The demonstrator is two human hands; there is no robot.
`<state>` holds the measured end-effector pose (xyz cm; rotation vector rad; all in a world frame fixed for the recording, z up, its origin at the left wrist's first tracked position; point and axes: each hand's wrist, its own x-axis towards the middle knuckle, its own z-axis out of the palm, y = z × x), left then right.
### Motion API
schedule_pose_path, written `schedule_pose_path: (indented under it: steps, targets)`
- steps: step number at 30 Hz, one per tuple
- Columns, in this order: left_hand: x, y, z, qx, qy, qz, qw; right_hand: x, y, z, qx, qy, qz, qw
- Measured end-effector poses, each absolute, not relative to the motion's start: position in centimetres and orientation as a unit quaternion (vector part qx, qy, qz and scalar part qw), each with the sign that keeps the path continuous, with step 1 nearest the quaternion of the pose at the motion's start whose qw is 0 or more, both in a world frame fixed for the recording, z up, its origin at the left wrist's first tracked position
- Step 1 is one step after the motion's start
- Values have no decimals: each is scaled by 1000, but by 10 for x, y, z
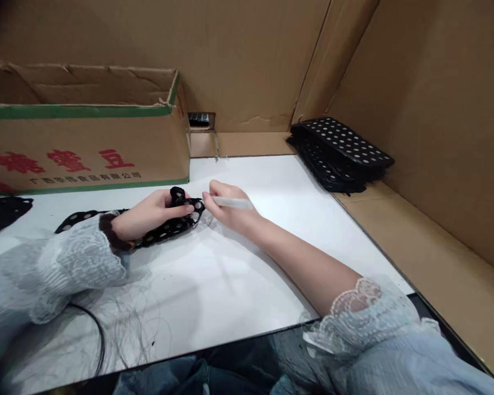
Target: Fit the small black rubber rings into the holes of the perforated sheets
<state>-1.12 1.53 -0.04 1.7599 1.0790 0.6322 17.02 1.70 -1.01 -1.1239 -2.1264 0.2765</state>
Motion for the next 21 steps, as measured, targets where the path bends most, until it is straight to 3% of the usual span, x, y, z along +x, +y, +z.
schedule_pose_path:
  steps: [5, 10, 14, 18, 21]
  targets:
    - [-12, 15, -9, 755, 454, 321, 348, 190, 30, -4, -500, -751, 53, 428]
    - [-11, 11, -12, 784, 426, 330, 310, 205, 44, -6, -519, -815, -92, 241]
    - [-12, 10, -10, 796, 418, 341, 273, 205, 46, -11, -528, -830, -129, 126]
    - [-13, 11, -9, 803, 411, 351, 252, 201, 43, -12, -514, -845, -105, 102]
    - [-13, 10, -10, 790, 415, 377, 246, 198, 41, -8, -518, -836, -91, 156]
